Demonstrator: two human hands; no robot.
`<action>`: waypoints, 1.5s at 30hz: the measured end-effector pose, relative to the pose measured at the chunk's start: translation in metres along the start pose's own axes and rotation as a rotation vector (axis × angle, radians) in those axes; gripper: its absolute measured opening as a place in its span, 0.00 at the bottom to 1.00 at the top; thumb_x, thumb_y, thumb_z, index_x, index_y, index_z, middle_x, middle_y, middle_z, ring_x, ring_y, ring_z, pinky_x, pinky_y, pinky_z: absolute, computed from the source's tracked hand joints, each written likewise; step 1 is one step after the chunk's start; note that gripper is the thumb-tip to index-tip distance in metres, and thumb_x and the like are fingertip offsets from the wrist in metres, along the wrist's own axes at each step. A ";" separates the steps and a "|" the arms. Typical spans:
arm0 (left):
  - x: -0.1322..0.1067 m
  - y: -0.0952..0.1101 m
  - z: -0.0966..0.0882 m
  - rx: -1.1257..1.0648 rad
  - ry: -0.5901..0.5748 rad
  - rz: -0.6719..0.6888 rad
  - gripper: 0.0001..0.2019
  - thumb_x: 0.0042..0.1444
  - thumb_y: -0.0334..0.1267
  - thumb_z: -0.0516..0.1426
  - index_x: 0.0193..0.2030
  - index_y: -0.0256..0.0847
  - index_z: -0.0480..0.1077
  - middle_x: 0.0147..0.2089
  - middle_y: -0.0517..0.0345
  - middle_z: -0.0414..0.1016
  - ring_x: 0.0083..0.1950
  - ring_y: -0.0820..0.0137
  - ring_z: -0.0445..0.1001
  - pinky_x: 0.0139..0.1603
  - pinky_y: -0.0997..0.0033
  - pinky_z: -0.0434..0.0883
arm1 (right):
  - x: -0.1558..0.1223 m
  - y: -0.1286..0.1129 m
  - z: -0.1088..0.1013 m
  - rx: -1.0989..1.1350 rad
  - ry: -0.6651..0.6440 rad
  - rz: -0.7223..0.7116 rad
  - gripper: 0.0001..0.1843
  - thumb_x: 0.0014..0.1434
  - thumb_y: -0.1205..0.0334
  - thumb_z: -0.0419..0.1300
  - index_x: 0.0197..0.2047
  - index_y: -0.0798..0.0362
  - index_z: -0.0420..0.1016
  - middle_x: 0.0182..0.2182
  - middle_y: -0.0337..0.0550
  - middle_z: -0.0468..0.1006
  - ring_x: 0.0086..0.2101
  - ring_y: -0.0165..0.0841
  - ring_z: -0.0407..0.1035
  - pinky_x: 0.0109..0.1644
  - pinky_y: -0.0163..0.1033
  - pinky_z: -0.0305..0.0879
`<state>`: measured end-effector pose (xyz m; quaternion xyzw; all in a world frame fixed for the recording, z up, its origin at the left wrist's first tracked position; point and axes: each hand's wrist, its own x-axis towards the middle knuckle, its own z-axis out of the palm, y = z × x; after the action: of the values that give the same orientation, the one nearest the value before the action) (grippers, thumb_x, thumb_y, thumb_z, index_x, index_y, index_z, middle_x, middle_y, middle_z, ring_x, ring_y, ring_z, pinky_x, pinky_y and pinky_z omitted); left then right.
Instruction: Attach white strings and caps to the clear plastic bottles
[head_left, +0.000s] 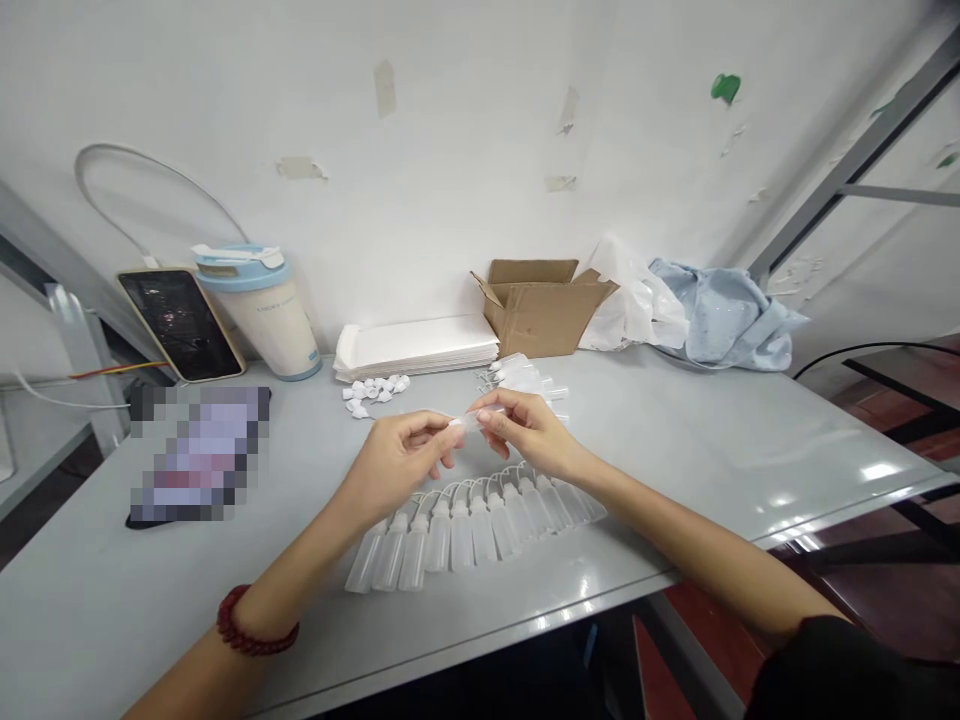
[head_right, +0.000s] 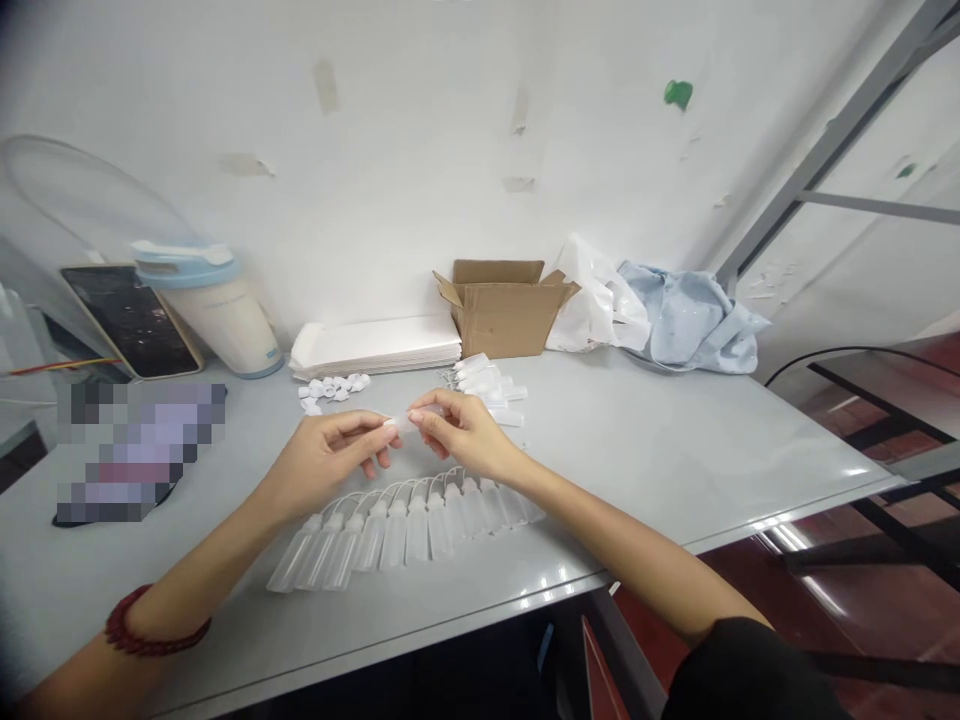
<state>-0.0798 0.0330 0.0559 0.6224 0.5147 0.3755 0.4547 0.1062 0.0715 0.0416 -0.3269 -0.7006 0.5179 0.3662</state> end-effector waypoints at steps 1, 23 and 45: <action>0.001 0.000 -0.001 -0.040 -0.060 -0.032 0.18 0.55 0.51 0.56 0.30 0.36 0.74 0.25 0.58 0.73 0.24 0.73 0.71 0.26 0.74 0.70 | 0.000 0.000 0.000 0.005 -0.001 -0.004 0.15 0.60 0.52 0.56 0.39 0.57 0.70 0.19 0.32 0.65 0.19 0.23 0.59 0.23 0.32 0.55; -0.007 -0.002 0.004 0.314 0.134 0.343 0.10 0.58 0.43 0.55 0.32 0.41 0.73 0.25 0.59 0.75 0.26 0.71 0.73 0.31 0.73 0.70 | 0.001 -0.001 -0.001 0.180 -0.085 0.066 0.19 0.58 0.46 0.57 0.33 0.56 0.68 0.18 0.28 0.54 0.17 0.22 0.49 0.19 0.31 0.50; -0.010 -0.001 0.005 0.463 0.081 0.347 0.17 0.62 0.42 0.49 0.23 0.41 0.63 0.20 0.60 0.67 0.24 0.73 0.65 0.25 0.75 0.61 | 0.000 0.001 -0.001 0.119 -0.175 0.117 0.22 0.61 0.44 0.52 0.25 0.52 0.56 0.13 0.26 0.54 0.13 0.21 0.53 0.16 0.30 0.51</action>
<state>-0.0770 0.0223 0.0530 0.7730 0.4901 0.3447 0.2086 0.1074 0.0722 0.0413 -0.2988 -0.6776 0.6055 0.2915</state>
